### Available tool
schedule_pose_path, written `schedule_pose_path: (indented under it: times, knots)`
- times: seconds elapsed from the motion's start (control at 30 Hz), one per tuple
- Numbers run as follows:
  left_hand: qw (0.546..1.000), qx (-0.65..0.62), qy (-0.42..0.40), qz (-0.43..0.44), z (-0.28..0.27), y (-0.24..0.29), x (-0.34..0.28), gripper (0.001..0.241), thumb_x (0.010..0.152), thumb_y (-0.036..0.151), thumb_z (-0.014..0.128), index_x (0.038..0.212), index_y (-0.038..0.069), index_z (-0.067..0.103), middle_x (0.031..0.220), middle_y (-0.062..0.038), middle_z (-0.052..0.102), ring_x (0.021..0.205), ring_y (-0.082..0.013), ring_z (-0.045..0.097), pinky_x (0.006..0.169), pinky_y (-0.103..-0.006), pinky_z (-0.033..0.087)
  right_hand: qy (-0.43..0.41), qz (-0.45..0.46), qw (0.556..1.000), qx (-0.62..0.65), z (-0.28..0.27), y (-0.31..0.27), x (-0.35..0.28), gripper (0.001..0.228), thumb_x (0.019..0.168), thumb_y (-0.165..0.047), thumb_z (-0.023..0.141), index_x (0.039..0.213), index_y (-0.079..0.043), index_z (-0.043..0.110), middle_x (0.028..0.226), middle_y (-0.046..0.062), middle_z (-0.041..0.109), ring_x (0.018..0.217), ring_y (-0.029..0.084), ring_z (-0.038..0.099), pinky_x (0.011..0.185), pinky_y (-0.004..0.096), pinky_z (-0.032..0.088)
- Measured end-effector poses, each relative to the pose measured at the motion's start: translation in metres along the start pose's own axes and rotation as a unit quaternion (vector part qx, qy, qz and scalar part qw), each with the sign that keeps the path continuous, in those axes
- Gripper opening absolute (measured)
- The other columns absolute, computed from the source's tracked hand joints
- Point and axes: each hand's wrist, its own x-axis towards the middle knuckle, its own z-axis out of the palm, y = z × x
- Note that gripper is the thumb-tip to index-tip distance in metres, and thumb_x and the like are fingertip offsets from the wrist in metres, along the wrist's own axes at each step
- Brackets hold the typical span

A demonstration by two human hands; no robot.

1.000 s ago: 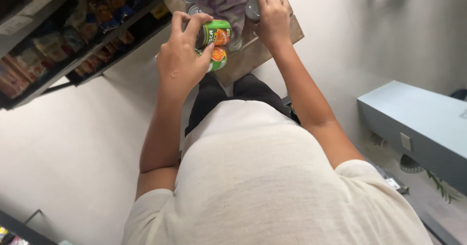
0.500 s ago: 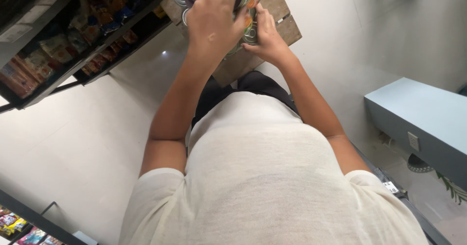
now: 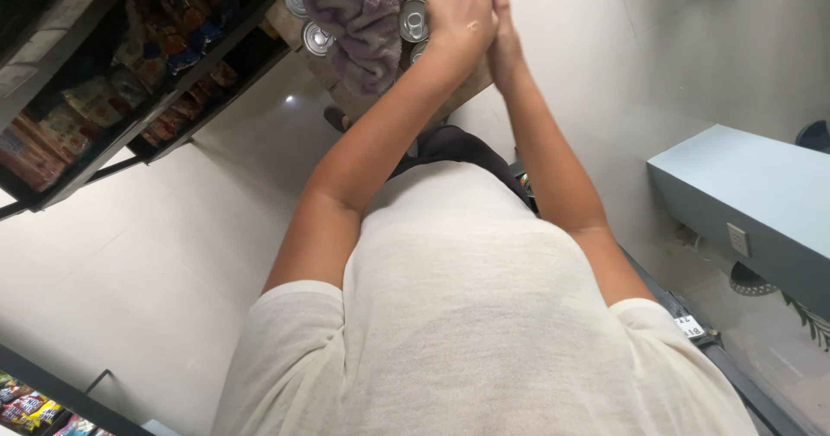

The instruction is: Wiping canned goods with a cloth and organizing them on a wooden pallet.

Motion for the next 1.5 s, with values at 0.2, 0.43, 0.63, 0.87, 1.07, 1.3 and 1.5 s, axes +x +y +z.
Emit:
schedule_pose_path:
  times: [0.2, 0.43, 0.63, 0.87, 1.07, 1.3, 1.5]
  knots:
    - [0.958, 0.263, -0.104, -0.047, 0.018, 0.005, -0.002, 0.075, 0.095, 0.056, 0.071, 0.153, 0.021, 0.038, 0.147, -0.027, 0.043, 0.055, -0.0173, 0.06, 0.025, -0.0327, 0.046, -0.004, -0.049, 0.999, 0.005, 0.012, 0.009, 0.009, 0.072, 0.104, -0.066, 0.022, 0.159, -0.022, 0.034, 0.167, 0.014, 0.033, 0.155, 0.036, 0.03, 0.125, 0.054, 0.026]
    - [0.95, 0.296, -0.098, -0.037, -0.008, 0.019, -0.009, 0.084, 0.094, 0.06, 0.068, 0.156, 0.016, 0.03, 0.147, -0.03, 0.043, 0.064, -0.0228, 0.057, 0.031, -0.0355, 0.051, -0.003, -0.105, 0.994, 0.013, 0.026, 0.02, 0.011, 0.066, 0.107, -0.057, 0.021, 0.157, -0.017, 0.038, 0.163, 0.013, 0.039, 0.152, 0.032, 0.036, 0.125, 0.05, 0.028]
    - [0.967, 0.228, -0.103, -0.051, -0.022, 0.013, -0.02, 0.082, 0.093, 0.055, 0.066, 0.153, 0.01, 0.033, 0.144, -0.026, 0.035, 0.127, -0.0448, 0.046, 0.037, -0.0265, 0.058, 0.01, -0.16, 0.987, 0.023, 0.032, 0.028, 0.01, 0.062, 0.11, -0.048, 0.02, 0.155, -0.012, 0.042, 0.159, 0.013, 0.045, 0.149, 0.028, 0.042, 0.125, 0.045, 0.031]
    - [0.994, 0.099, -0.038, 0.016, -0.071, -0.015, -0.049, 0.08, 0.091, 0.04, 0.077, 0.15, 0.004, 0.037, 0.137, -0.021, 0.045, 0.118, -0.0304, 0.051, 0.076, -0.0324, 0.059, -0.002, -0.201, 0.978, 0.048, 0.031, 0.013, 0.0, 0.057, 0.114, -0.042, 0.021, 0.156, -0.012, 0.043, 0.157, 0.014, 0.05, 0.147, 0.027, 0.048, 0.126, 0.042, 0.035]
    - [0.988, 0.15, -0.004, -0.019, -0.133, -0.06, -0.087, 0.094, 0.095, 0.052, 0.097, 0.16, 0.028, 0.033, 0.161, -0.01, 0.025, 0.15, -0.039, 0.024, 0.126, -0.0595, 0.03, -0.076, -0.175, 0.98, 0.051, 0.029, -0.015, -0.004, 0.052, 0.114, -0.041, 0.026, 0.16, -0.019, 0.037, 0.16, 0.012, 0.047, 0.152, 0.032, 0.041, 0.127, 0.047, 0.031]
    - [0.997, 0.03, 0.055, -0.049, -0.106, -0.098, -0.091, 0.093, 0.095, 0.034, 0.09, 0.162, 0.042, 0.027, 0.168, -0.009, 0.013, 0.155, -0.0441, 0.027, 0.128, -0.0596, 0.044, -0.089, -0.13, 0.986, 0.05, 0.036, -0.021, -0.01, 0.056, 0.114, -0.04, 0.034, 0.165, -0.015, 0.03, 0.172, 0.009, 0.028, 0.162, 0.029, 0.023, 0.133, 0.045, 0.018]
    - [0.994, -0.011, 0.104, -0.036, -0.08, -0.101, -0.092, 0.086, 0.097, 0.032, 0.088, 0.162, 0.036, 0.032, 0.169, -0.012, 0.013, 0.152, -0.0447, 0.03, 0.129, -0.061, 0.035, -0.108, -0.163, 0.981, -0.008, 0.028, -0.004, 0.0, 0.062, 0.11, -0.043, 0.036, 0.168, -0.022, 0.026, 0.177, 0.003, 0.015, 0.167, 0.028, 0.006, 0.138, 0.053, 0.008]
